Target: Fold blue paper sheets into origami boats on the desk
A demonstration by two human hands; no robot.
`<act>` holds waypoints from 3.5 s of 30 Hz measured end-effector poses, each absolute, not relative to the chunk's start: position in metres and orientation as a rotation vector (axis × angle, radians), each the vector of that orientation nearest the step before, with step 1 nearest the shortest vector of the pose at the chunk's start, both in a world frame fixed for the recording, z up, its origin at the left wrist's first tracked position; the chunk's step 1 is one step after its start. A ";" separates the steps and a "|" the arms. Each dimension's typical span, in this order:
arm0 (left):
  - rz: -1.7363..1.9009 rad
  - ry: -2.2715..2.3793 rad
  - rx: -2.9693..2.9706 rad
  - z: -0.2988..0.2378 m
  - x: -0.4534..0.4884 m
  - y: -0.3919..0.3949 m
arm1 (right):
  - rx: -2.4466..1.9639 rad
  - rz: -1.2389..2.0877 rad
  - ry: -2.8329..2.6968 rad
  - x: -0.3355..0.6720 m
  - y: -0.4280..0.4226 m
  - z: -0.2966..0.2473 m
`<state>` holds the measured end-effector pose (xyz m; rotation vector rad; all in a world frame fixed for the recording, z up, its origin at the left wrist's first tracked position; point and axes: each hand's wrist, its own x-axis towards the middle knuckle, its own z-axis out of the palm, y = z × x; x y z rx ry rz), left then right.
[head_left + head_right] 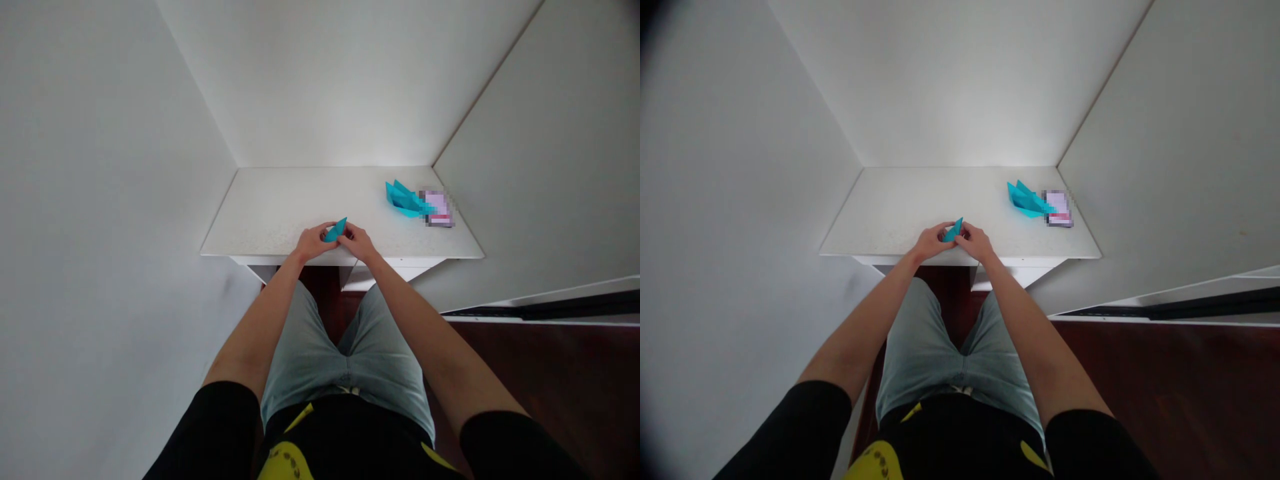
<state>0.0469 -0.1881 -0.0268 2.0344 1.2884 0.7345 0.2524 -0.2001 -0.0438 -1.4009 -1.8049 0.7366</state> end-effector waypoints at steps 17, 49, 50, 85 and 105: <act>0.843 1.223 1.900 -0.045 0.042 -0.181 | -1.217 0.947 -1.636 0.253 -0.202 -0.041; 0.851 1.296 1.876 -0.038 0.041 -0.184 | -1.209 0.916 -1.692 0.255 -0.203 -0.044; 0.856 1.291 1.884 -0.039 0.041 -0.184 | -1.212 0.913 -1.695 0.255 -0.203 -0.044; 0.773 1.399 1.986 -0.031 0.042 -0.190 | -1.355 0.744 -1.831 0.249 -0.206 -0.041; 0.764 1.382 2.001 -0.032 0.042 -0.189 | -1.328 0.708 -1.892 0.248 -0.212 -0.033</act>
